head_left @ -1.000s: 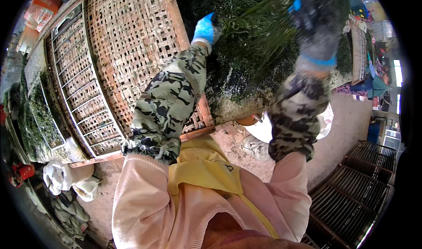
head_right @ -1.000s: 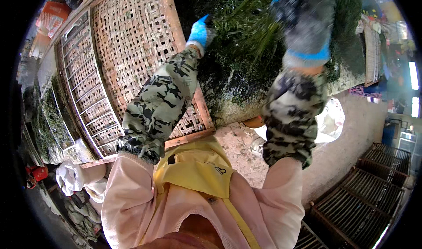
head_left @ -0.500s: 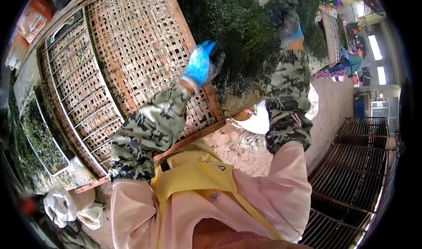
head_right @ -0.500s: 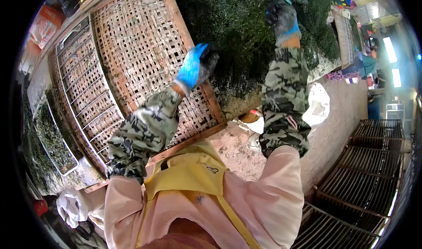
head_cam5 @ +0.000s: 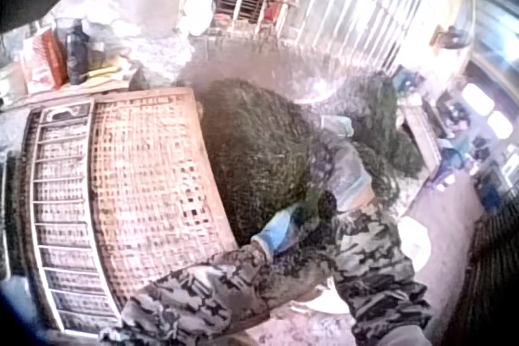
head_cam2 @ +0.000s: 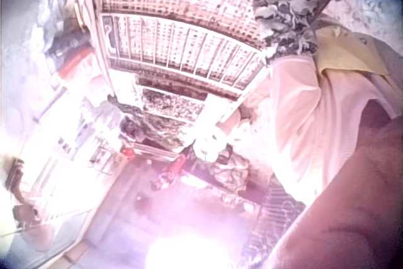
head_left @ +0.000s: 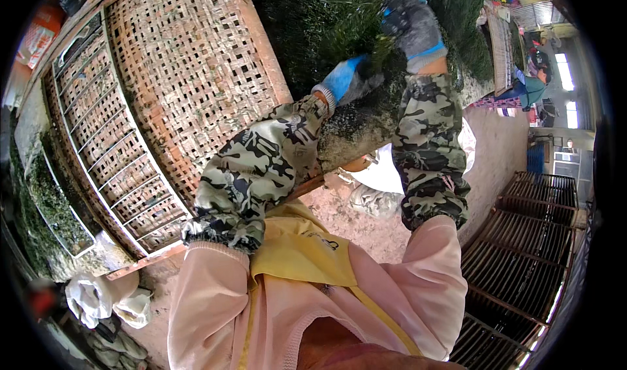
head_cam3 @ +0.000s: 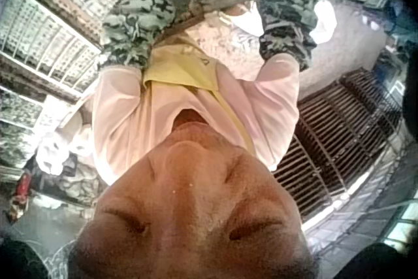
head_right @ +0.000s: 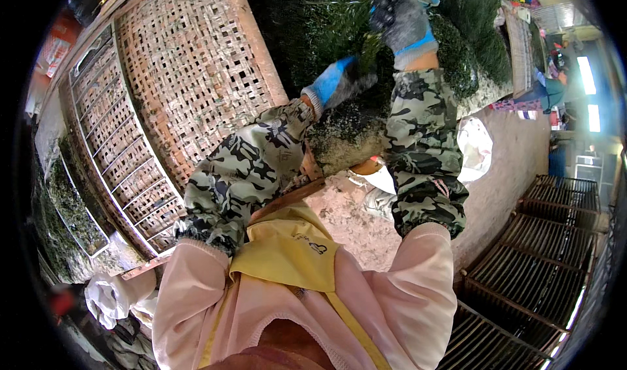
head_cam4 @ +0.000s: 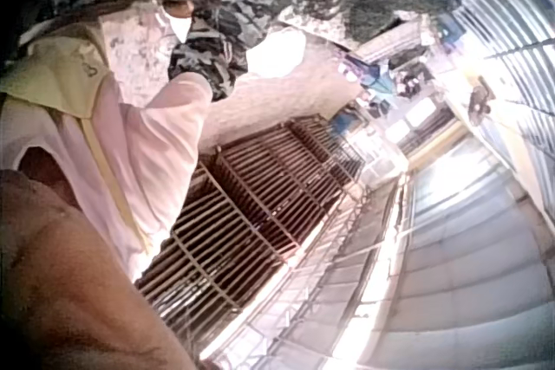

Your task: The person sifts and sorts green leafy plant material by hand on a bamboo rack and sifting frame, scoops material with a red plastic ladle, and transfers it into large white bags.

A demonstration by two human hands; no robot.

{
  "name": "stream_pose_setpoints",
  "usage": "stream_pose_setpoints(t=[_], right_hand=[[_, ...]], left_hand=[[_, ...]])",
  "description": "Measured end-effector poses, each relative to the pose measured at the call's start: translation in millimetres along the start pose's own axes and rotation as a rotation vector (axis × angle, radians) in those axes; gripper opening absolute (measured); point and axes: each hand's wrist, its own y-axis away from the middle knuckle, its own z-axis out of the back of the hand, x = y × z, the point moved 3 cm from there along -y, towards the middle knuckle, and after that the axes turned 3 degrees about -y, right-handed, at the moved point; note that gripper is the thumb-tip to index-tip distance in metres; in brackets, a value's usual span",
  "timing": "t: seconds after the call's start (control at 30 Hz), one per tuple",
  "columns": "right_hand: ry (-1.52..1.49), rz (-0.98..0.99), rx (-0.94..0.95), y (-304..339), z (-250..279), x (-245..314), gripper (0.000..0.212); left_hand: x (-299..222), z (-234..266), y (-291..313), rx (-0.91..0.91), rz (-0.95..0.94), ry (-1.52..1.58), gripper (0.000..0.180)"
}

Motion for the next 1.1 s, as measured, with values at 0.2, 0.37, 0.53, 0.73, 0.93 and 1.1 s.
stream_pose_setpoints(t=[0.2, 0.37, 0.53, 0.73, 0.93, 1.1], right_hand=[[0.238, 0.119, -0.144, -16, 77, 53, 0.028], [0.121, -0.039, -0.214, 27, 119, -82, 0.044], [0.194, -0.391, 0.049, 75, 67, -154, 0.045], [0.087, -0.498, 0.062, 118, 81, -141, 0.045], [-0.039, -0.439, -0.502, 150, 45, -64, 0.021], [-0.107, -0.345, -0.632, 156, 40, -49, 0.006]], left_hand=[[17, 18, 40, 0.128, 0.025, -1.335, 0.028], [-52, 6, 34, 0.042, 0.078, -1.642, 0.051], [-84, 24, 11, -0.242, -0.282, -1.600, 0.058], [26, 71, -24, 0.103, -0.050, -1.240, 0.059], [93, 85, -34, 0.060, 0.453, -1.345, 0.038], [99, 82, -48, -0.101, 0.324, -1.491, 0.017]])
